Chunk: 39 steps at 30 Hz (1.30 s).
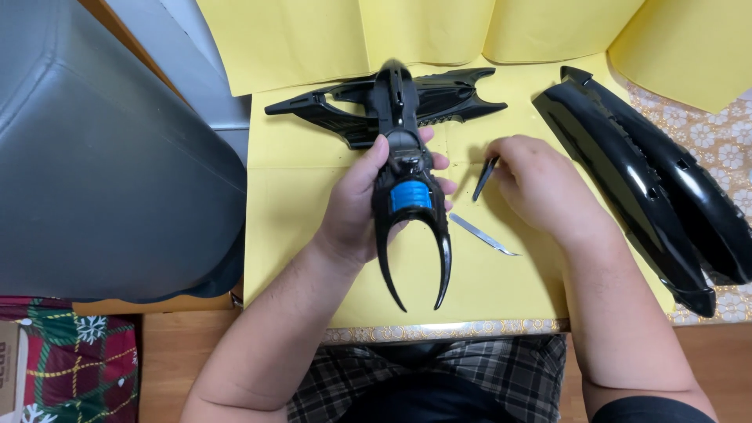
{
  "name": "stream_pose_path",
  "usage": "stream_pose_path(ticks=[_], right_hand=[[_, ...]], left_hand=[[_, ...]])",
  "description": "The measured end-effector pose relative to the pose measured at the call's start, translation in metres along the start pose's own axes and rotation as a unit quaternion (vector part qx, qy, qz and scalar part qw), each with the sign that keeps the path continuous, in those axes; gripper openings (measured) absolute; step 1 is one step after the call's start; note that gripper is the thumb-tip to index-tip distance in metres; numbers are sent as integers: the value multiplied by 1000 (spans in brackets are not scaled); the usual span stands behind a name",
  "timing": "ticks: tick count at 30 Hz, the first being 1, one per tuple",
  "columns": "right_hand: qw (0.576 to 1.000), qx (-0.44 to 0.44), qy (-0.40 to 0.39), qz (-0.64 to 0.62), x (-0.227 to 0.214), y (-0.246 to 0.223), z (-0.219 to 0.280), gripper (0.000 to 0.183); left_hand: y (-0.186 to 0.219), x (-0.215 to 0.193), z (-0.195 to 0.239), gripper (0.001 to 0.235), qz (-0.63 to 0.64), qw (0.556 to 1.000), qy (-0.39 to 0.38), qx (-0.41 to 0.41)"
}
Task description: Using tweezers to remove blue masking tape from a black plastic model part
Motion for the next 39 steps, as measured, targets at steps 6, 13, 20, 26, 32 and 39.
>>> stream_pose_path(ticks=[6,13,20,26,32,39], right_hand=[[956,61,103,-267,-11,20,5,25],[718,5,169,-675,4,27,6,28],[684,-27,201,-701,-8,8,17,18],[704,-55,211,-676,-28,-10,34,14],[649,-168,209,-712,-22,-18,36,28],[657,-170,207,-704,-20,-22,35,28]], left_hand=[[6,-2,-2,49,2,999,-4,48],[1,-9,-9,46,15,997,-14,69],[1,-6,-8,40,-6,996,-10,89],[9,7,1,37,-52,998,-4,45],[-6,-4,-5,42,-15,998,-45,50],[-4,12,5,42,-16,997,-71,22]])
Point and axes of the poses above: each hand's wrist, its own z-axis away from the middle knuckle, its own x-axis out of the palm, y = z × x, the point moved 6 cm from there along -z, towards the middle knuckle, and after that the axes turned 4 degrees about y, right-handed, at the moved point
